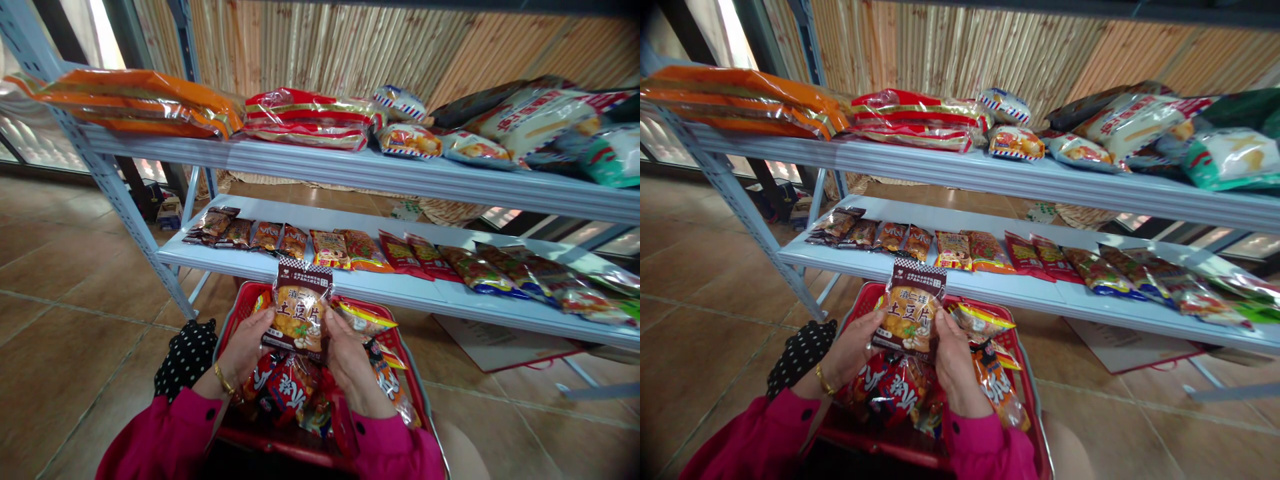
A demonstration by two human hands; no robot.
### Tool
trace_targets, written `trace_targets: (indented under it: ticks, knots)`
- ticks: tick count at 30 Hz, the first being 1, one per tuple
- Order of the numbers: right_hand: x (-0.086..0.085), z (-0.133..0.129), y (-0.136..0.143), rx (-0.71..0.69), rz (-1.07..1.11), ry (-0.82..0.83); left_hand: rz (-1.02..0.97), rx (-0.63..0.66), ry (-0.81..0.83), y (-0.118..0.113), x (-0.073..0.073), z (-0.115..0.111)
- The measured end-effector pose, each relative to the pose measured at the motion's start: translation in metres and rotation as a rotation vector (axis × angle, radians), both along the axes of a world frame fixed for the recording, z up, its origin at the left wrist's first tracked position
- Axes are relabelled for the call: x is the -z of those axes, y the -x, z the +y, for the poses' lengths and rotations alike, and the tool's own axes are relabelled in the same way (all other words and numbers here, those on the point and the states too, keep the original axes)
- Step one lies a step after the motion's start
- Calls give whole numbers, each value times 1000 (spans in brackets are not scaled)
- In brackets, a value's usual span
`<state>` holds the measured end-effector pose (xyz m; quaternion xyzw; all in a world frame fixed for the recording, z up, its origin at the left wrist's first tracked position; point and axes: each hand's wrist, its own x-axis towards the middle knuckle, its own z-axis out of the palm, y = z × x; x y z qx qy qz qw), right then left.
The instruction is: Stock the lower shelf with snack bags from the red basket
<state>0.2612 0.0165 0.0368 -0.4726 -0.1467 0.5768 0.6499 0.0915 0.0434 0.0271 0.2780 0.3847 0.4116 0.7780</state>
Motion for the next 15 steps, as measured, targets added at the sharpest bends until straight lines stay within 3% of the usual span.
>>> trace_targets:
  ticks: [7, 12, 15]
  knots:
    - [-2, 0, -1, -3, 5, -23, -62, 123, -129, 2, 2, -5]
    - [-3, -1, 1, -29, 17, -36, -18, 72, -102, 0, 0, -4]
    - [-4, -5, 1, -99, -5, 38, -13, 28, -91, 0, -2, -3]
